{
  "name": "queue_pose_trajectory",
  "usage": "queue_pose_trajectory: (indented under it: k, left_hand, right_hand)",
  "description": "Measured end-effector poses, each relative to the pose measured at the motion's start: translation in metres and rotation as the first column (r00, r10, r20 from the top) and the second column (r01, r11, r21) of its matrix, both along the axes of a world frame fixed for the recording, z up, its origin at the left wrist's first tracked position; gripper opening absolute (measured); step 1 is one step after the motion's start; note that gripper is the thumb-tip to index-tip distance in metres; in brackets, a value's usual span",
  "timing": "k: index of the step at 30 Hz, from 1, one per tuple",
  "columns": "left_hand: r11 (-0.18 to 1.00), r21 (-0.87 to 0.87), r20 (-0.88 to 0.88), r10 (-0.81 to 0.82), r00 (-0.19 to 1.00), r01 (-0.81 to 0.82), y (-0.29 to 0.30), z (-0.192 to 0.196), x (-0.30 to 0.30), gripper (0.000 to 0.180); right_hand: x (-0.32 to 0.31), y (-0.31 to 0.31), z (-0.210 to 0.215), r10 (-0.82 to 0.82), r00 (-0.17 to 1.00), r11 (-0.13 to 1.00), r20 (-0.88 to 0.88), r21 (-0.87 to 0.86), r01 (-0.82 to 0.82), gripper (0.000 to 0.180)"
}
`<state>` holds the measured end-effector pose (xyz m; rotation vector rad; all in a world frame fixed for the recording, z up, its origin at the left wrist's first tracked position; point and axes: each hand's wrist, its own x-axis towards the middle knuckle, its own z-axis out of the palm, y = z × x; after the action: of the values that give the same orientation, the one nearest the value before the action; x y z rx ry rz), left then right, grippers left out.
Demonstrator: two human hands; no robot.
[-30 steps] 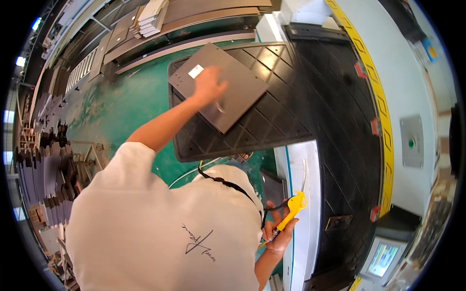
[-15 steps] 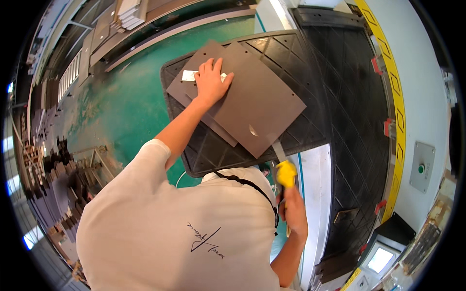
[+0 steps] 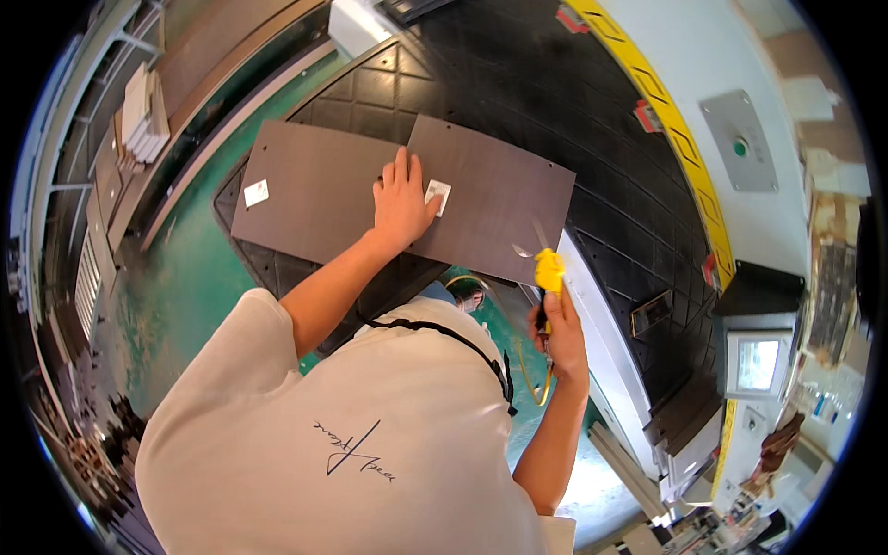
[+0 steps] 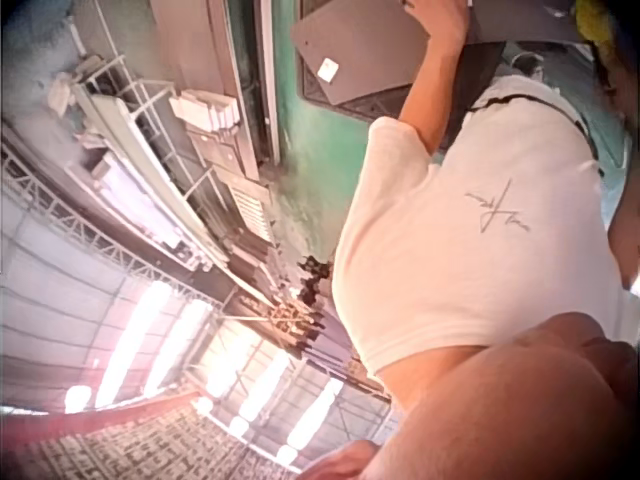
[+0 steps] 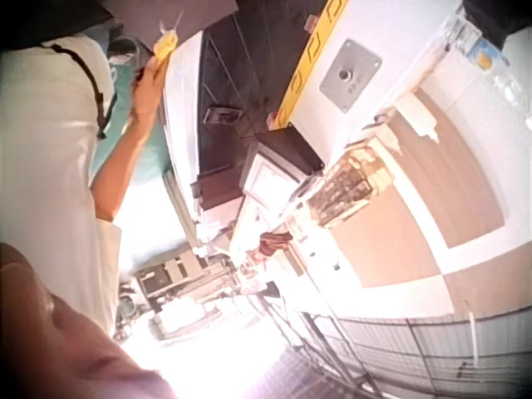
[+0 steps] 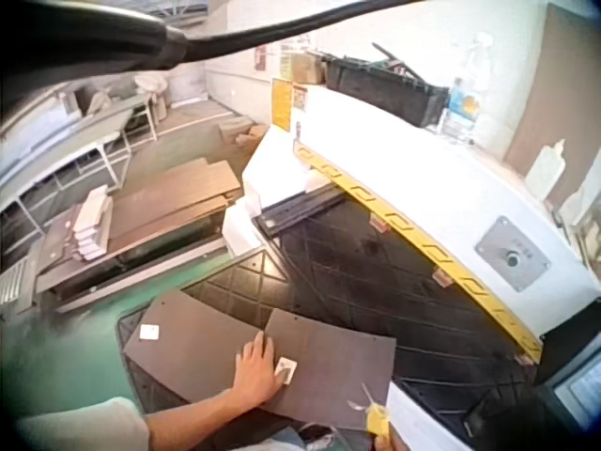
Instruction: The person scans a rectangular grey material with a yellow handheld scanner, then uses a small metal tool to scrape the surface. The person repeats this process on multiple similar materials, occasionally interacting with a nearby control screen.
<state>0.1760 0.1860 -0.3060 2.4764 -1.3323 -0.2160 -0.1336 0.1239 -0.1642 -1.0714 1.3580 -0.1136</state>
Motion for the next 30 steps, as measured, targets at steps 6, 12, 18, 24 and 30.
queue_pose_trajectory:
  k: [6, 12, 18, 24, 30]
  left_hand:
    - [0.986, 0.017, -0.091, -0.166, 0.982, 0.168, 0.000, 0.003, -0.039, 0.086]
    - [0.954, -0.067, -0.111, -0.300, 0.948, 0.294, 0.004, -0.002, -0.042, 0.080]
    - [0.929, -0.193, 0.046, -0.312, 0.949, 0.315, -0.013, -0.026, -0.015, 0.062]
    - [0.909, -0.205, 0.191, -0.327, 0.925, 0.364, -0.056, -0.055, 0.016, 0.053]
    - [0.822, -0.123, 0.272, -0.510, 0.816, 0.555, -0.066, -0.056, 0.004, 0.054]
  right_hand:
    - [0.006, -0.039, -0.034, -0.201, 0.979, 0.948, -0.016, -0.256, 0.191, 0.049]
    - [0.041, -0.027, -0.029, 0.098, 0.989, 0.986, 0.108, -0.144, -0.082, 0.051]
    - [0.034, -0.015, -0.069, 0.042, 0.999, 0.930, -0.010, -0.364, -0.043, 0.056]
    - [-0.004, 0.014, -0.003, 0.381, 0.924, 0.920, 0.014, -0.106, -0.378, 0.059]
    - [-0.073, 0.052, -0.008, -0.024, 0.957, 0.806, -0.289, -0.571, -0.153, 0.062]
